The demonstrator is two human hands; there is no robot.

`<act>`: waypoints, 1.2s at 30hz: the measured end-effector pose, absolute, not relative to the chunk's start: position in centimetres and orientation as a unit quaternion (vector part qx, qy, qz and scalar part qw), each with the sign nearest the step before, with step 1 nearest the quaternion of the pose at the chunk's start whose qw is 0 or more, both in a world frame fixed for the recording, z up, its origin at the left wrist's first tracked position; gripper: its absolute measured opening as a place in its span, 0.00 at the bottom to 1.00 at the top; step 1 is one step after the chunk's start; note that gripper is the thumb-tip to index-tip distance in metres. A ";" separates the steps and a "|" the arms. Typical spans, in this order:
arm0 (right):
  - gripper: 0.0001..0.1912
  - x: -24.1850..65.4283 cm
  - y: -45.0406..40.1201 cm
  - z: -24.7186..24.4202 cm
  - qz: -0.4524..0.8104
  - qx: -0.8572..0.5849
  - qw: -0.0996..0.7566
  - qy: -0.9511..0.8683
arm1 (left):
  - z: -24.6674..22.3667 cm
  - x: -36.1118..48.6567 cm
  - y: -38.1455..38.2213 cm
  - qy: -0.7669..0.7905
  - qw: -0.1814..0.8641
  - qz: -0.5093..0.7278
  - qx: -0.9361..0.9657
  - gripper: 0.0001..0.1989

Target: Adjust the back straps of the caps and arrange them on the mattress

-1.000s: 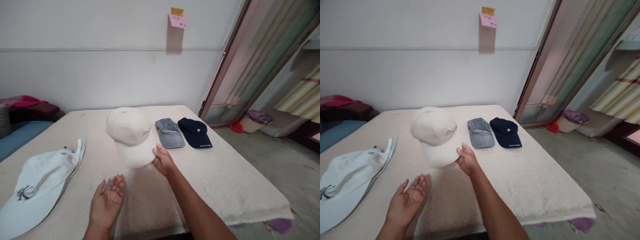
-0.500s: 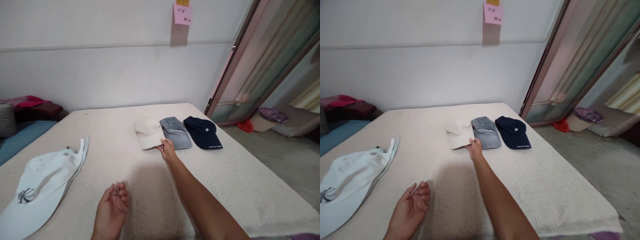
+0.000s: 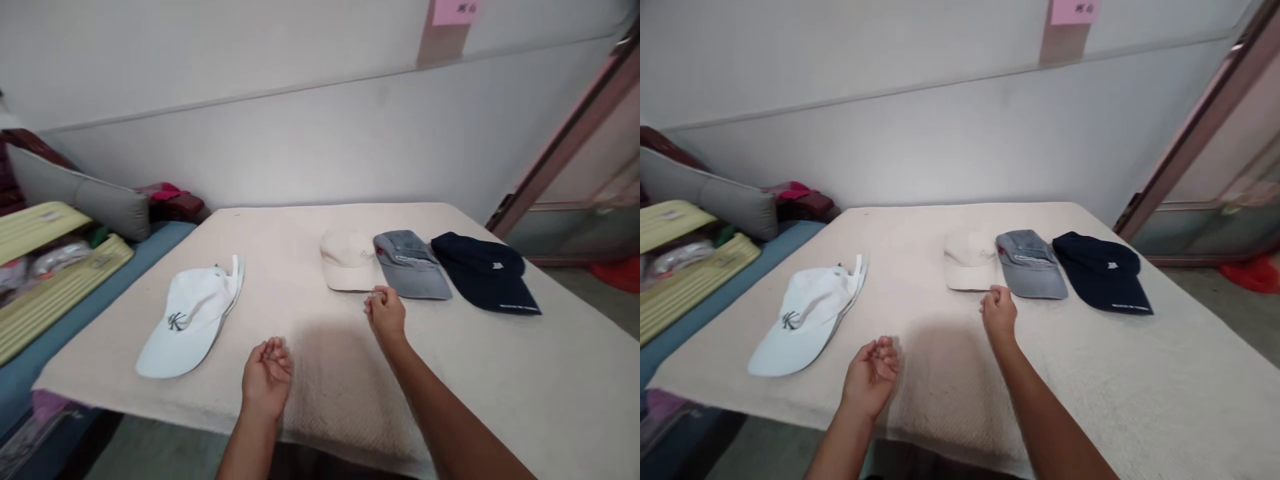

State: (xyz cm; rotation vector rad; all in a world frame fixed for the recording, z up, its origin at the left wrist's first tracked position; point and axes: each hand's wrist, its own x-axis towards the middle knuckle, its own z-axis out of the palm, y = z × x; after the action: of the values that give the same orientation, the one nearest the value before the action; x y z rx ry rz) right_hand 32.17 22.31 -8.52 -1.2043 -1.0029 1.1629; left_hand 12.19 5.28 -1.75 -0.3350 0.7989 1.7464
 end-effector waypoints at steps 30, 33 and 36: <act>0.12 31.7 21.8 -8.2 0.209 -0.607 0.419 -0.642 | -2.9 -1.2 -1.6 0.426 0.243 0.862 -0.129 0.04; 0.12 31.7 21.8 -8.3 0.208 -0.608 0.418 -0.642 | -2.8 -1.1 -1.5 0.447 0.231 0.855 -0.124 0.04; 0.12 31.7 21.8 -8.3 0.202 -0.603 0.420 -0.648 | -2.8 -1.1 -1.5 0.458 0.222 0.852 -0.124 0.04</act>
State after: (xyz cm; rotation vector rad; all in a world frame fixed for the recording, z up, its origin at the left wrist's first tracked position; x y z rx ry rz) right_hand 31.70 21.78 -8.33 -1.5103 -1.6235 0.5061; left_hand -1.11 -1.46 -2.81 -0.3416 1.2653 2.3542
